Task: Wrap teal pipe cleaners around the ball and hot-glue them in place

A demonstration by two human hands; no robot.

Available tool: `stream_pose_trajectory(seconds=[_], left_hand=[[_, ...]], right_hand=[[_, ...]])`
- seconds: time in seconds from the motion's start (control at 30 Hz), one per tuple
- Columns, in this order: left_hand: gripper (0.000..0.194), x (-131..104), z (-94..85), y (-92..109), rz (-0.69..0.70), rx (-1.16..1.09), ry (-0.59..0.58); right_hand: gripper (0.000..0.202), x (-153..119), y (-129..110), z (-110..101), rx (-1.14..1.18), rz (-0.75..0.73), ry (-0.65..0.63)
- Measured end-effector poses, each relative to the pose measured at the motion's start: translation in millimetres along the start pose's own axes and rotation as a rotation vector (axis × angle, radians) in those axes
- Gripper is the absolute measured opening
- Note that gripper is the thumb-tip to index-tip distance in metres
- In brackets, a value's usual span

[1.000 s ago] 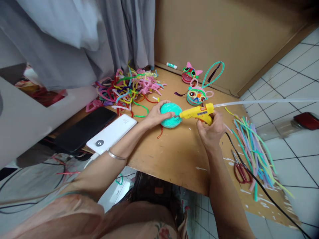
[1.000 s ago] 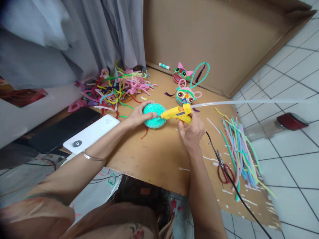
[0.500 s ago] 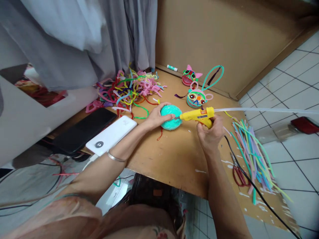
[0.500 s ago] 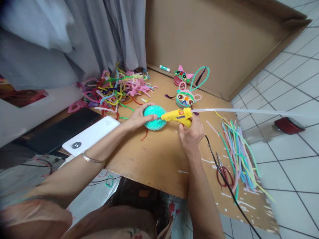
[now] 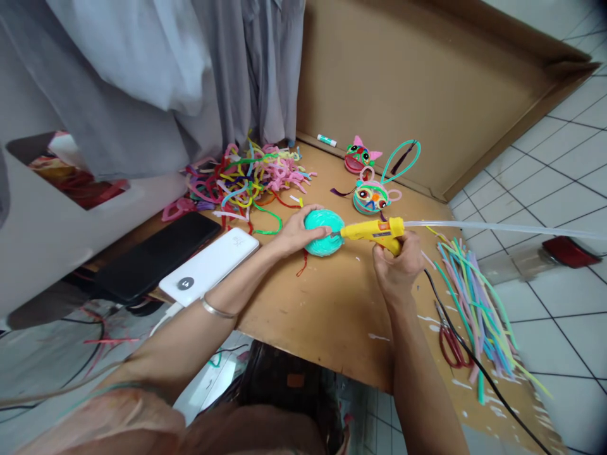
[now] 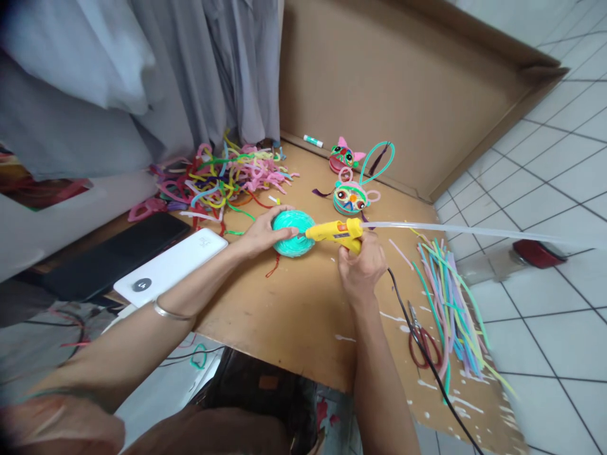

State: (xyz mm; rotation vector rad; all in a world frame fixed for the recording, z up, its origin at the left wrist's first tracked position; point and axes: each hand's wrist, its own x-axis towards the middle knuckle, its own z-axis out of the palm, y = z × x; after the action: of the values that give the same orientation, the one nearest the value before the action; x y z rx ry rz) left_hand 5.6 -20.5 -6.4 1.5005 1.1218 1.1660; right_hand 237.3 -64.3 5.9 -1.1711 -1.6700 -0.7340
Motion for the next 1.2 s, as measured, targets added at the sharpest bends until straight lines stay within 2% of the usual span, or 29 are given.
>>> stream_pose_trajectory(seconds=[0.6,0.87,1.2], left_hand=[[0.072,0.2,-0.7,1.3,0.008,0.032,0.004],[0.08,0.7,-0.9,-0.2,-0.033,-0.002,-0.004],[0.077,-1.0,-1.6,2.5,-0.016,0.012,-0.011]], right_hand=[[0.024,1.7,-0.5,-2.9,0.022,0.045,-0.031],[0.026,2.5,-1.8,-2.4,0.028,-0.004,0.007],[0.023,0.5,-3.5,-0.8,0.031,0.081,-0.031]])
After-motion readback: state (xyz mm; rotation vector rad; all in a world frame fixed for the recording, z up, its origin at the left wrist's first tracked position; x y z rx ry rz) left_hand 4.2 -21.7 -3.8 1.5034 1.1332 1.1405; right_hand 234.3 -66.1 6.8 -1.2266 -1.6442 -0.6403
